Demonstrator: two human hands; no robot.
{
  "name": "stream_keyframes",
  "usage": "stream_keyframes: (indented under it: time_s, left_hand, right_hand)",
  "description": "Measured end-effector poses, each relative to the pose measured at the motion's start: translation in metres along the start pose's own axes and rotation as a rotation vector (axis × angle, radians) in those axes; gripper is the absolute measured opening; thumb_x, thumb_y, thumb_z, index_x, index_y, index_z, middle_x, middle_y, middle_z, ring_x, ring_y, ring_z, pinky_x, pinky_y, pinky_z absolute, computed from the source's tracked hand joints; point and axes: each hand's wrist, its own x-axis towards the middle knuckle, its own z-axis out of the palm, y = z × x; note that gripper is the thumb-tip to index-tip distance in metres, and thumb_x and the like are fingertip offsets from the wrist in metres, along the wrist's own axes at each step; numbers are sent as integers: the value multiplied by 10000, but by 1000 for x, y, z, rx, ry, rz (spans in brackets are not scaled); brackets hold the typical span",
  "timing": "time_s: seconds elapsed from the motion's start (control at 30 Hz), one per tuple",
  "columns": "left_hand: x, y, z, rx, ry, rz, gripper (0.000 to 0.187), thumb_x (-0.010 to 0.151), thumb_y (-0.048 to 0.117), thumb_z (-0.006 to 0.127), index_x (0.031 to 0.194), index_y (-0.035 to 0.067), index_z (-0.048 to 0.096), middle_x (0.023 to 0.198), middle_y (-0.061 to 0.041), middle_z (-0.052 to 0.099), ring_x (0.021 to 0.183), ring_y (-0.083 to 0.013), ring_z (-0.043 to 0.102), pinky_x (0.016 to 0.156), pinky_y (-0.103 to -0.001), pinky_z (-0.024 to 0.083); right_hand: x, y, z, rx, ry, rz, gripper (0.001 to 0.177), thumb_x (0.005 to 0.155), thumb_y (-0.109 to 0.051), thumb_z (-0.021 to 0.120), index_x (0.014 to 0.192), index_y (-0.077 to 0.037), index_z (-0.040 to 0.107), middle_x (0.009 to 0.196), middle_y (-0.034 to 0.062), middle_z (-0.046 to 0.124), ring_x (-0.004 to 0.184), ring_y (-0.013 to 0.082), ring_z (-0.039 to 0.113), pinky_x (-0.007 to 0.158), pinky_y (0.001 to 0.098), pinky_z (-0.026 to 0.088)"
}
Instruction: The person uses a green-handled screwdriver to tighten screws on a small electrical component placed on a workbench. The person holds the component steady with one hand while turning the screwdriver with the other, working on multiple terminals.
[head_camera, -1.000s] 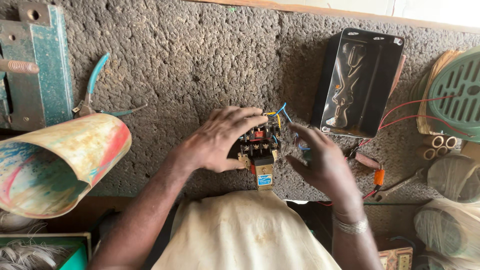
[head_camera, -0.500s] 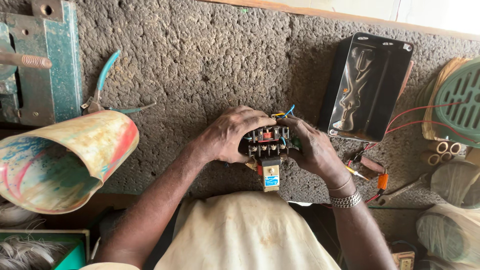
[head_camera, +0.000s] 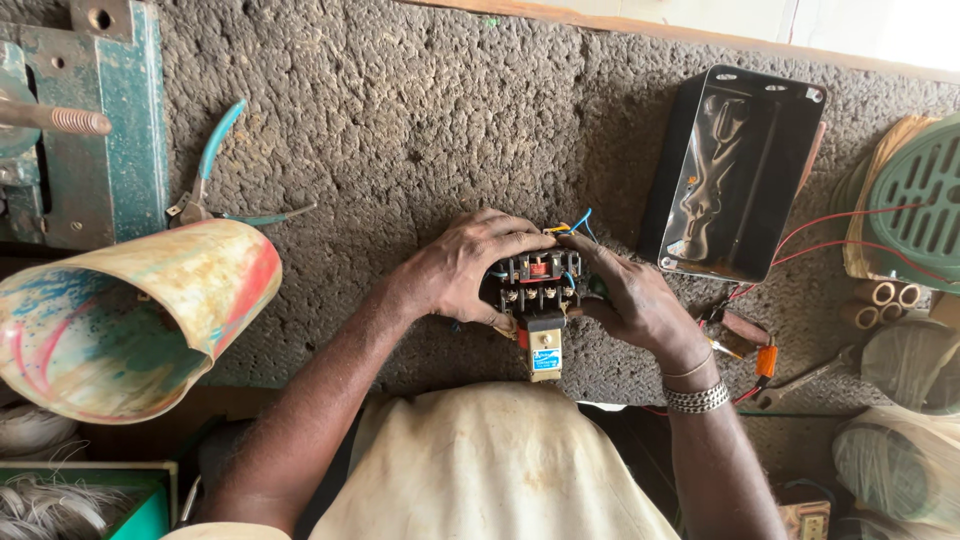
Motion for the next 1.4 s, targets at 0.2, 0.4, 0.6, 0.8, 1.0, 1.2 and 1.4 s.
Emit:
stream_keyframes:
  time_s: [0.2, 0.4, 0.6, 0.8, 1.0, 1.2, 1.4]
  left_hand:
    - [2, -9, 8, -3, -33, 3, 1195, 460, 624, 982, 1471, 191, 514, 1461, -145, 564, 1343, -328, 511, 1175, -545, 371]
    - [-1, -8, 10, 16, 4, 23, 1184, 492, 618, 985, 1500, 209, 514, 1478, -170, 556, 1353, -350, 515, 1180, -563, 384]
    - [13, -5, -8, -17, -147, 17, 1197, 479, 712, 901, 1485, 195, 509, 1425, -164, 579, 1298, -354, 516, 1098, -571, 374]
    - [22, -11, -15, -157, -60, 111, 730, 836, 669, 700, 1401, 208, 668, 1344, -123, 707, 1221, -304, 652, 1127, -519, 416]
    - [16, -16, -13, -95, -13, 172, 625, 933, 619, 619, 1392, 195, 655, 1338, -93, 720, 1153, -271, 706, 1051, -477, 471]
    - [15, -13, -15, -124, -6, 176, 598, 948, 610, 602, 1386, 208, 662, 1340, -90, 715, 1143, -248, 705, 1030, -461, 475]
    - [13, -17, -9, -133, 48, 192, 573, 994, 604, 542, 1351, 182, 690, 1340, -88, 721, 1069, -216, 719, 965, -417, 497]
  right_hand:
    - [-1, -4, 2, -62, 89, -80, 849, 709, -90, 820, 1484, -48, 476, 1257, 203, 698, 1047, 390, 716, 829, 441, 618]
    - [-11, 4, 10, -81, 53, 56, 856, 660, -77, 831, 1457, -78, 518, 1192, 185, 727, 932, 363, 744, 744, 438, 619]
    - [-13, -5, 6, -52, 119, 70, 817, 721, -179, 857, 1450, -32, 519, 1211, 194, 731, 820, 308, 743, 725, 431, 617]
    - [-53, -71, -52, 205, 432, 296, 287, 821, -259, 852, 893, -47, 672, 790, 45, 739, 714, 164, 743, 610, 302, 577]
    - [-137, -61, -53, 550, 620, -18, 211, 899, -241, 749, 909, -58, 645, 773, 48, 701, 650, 168, 690, 572, 308, 572]
    - [-115, -74, -70, 738, 548, -297, 166, 978, -223, 646, 924, -68, 618, 757, 51, 663, 586, 172, 638, 534, 314, 568]
    - [-15, -130, -116, 716, -175, -685, 185, 1105, -190, 511, 969, -69, 543, 768, 63, 591, 537, 185, 582, 494, 327, 570]
